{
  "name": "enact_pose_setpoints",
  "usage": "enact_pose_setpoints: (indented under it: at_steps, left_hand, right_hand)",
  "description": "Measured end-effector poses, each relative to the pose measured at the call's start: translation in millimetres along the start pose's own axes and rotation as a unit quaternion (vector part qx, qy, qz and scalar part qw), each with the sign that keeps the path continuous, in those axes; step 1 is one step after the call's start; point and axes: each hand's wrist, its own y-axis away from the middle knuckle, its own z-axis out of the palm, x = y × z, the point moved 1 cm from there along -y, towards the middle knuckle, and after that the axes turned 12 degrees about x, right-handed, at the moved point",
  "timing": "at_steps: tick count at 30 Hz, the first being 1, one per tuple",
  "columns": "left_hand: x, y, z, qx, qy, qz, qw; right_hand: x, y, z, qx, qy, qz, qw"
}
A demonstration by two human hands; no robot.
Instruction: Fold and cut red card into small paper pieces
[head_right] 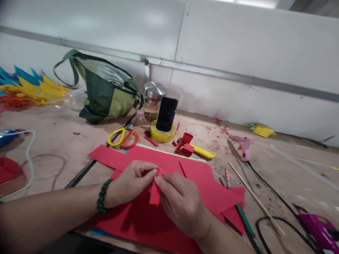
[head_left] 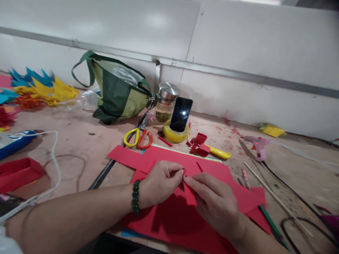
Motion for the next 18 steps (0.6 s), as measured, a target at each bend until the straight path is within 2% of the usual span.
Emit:
enact_pose_setpoints:
  at_steps: [6,13,18]
  left_hand:
    - [4.1,0.0,0.6,0.02,0.061,-0.031,0.997]
    - [0.9,-1.2,2.0,0.026,0.11,-0.074,0.991]
    - [1.5,-0.8,2.4,0.018,0.109,-0.052,0.992]
  right_hand:
    - [5.3,1.2,1.5,0.002,0.012,0.009,1.0]
    - [2.9,1.7,3.1,-0.019,0.03,-0.058,0.998]
    - [8.0,0.4,1.8,0.001,0.026,-0.016,1.0]
